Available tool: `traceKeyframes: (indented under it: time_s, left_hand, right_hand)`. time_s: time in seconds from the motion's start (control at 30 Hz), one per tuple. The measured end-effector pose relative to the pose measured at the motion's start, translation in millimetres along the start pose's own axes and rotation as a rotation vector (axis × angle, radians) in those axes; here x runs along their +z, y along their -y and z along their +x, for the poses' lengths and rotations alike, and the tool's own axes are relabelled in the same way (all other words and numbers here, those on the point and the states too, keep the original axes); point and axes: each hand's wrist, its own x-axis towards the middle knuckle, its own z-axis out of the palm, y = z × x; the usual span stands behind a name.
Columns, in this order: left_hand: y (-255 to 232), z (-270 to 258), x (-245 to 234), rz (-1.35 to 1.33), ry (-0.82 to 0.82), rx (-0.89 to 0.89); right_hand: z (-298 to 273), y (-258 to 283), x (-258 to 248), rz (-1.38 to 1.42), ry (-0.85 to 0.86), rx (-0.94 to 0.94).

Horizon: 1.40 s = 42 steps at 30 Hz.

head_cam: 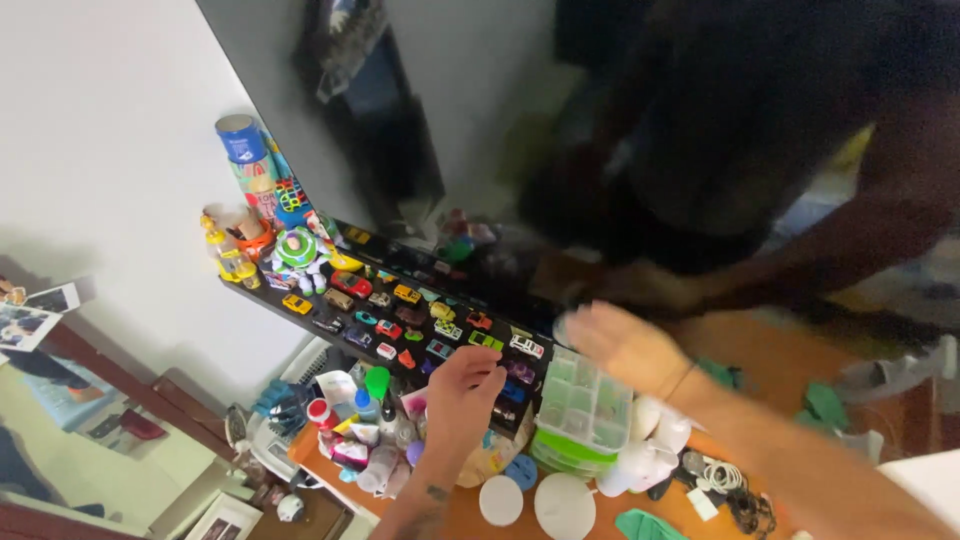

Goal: The person wipes a television screen with a cloth while holding the screen by hand.

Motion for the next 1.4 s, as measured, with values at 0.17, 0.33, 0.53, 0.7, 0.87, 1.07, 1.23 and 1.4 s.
traceKeyframes:
  time_s: [0.17,0.33,0.53,0.7,0.87,1.07,1.23,1.4]
  left_hand:
    - [3,-1,27,0.024,0.028,-0.021]
    - [3,-2,33,0.067,0.076,0.04]
    - [17,-24,33,0.043,0.058,-0.137]
    - [37,-34,23,0.086,0.012,-0.245]
    - [45,-50,36,0.159,0.02,-0.262]
    - [60,-65,36,0.246,0.083,-0.298]
    - [67,-70,35,0.253,0.103,-0.258]
    - [47,-70,64,0.299,0.141,-0.194]
  right_hand:
    - [76,-45,-139,-0.192,-0.25,-0.026]
    - [105,-60,-201,-0.357,-0.413,0.111]
    - [109,-13,-150,-0.249,-0.393,0.3]
    - [93,-7,-122,-0.191,-0.39,0.514]
    - [31,20,-31,-0.141,-0.167,0.368]
    - [-102,63,46,0.066,0.152,0.328]
    - [-207,53,-12,-0.013,0.161,0.459]
    - [-190,46,-56,-0.075,-0.005,0.493]
